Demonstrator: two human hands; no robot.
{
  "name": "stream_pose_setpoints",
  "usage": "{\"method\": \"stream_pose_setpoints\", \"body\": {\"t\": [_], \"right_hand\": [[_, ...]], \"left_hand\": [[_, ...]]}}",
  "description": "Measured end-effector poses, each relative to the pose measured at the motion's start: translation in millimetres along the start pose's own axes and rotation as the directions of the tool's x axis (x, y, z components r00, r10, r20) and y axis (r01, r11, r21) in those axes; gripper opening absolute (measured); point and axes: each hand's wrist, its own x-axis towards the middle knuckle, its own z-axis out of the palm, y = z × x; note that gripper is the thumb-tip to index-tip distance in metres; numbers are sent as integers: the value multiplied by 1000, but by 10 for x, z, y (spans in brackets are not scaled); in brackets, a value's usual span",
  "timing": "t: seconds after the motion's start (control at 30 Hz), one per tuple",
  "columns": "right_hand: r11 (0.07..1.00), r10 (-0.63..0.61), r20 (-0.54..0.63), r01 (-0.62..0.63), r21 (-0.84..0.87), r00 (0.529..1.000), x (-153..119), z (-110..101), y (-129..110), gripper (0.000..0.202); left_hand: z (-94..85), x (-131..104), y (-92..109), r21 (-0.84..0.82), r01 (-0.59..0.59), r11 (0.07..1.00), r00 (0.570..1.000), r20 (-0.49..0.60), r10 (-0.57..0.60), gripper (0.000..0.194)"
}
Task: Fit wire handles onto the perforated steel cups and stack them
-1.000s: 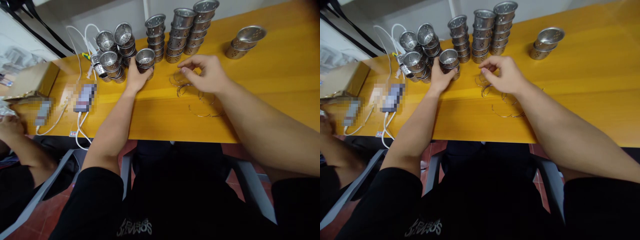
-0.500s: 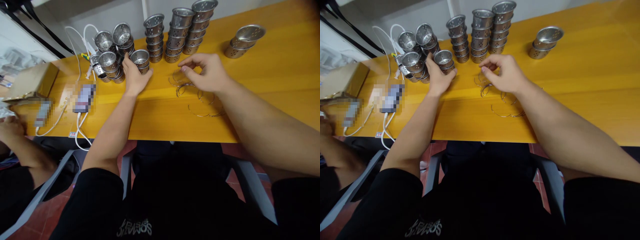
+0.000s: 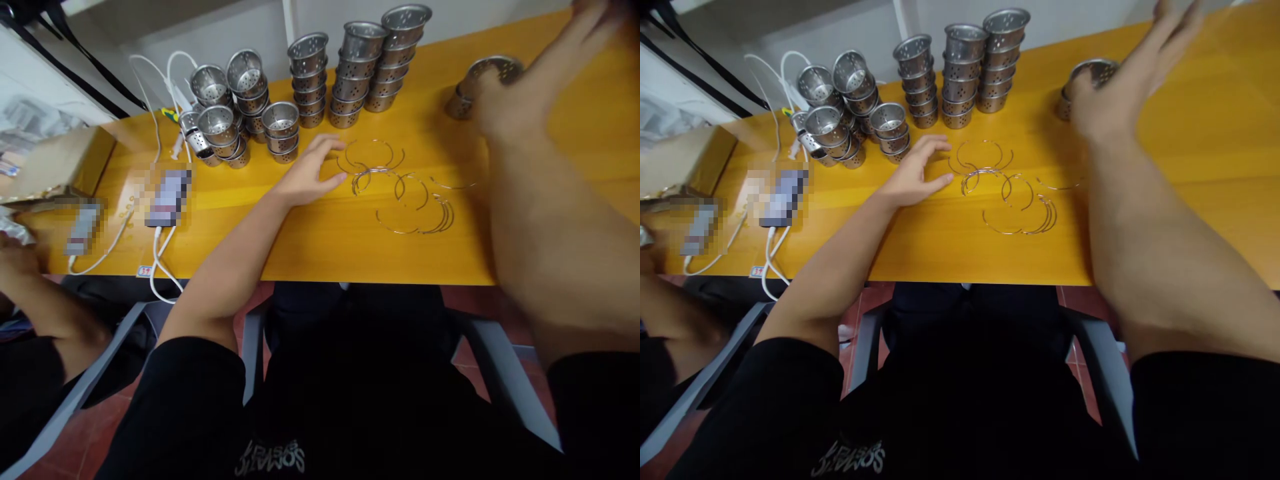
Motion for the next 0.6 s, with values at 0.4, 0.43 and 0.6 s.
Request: {"method": "stream_pose_setpoints", "body": {"t": [0.4,0.43,0.6], "right_hand": [[953,292,184,-302,32,939,-22,300,441,92],[943,327,182,-332,0,927,-11,304,424,93],[945,328,221,-322,-64,918,-20,185,173,81]], "left_hand": [[61,60,-282,57,208,976,974,-98,-202,61],[67,57,-287,57,225,973,969,-116,-217,61],[44,19,-188,72,323,943,939,-151,-310,60]]}}
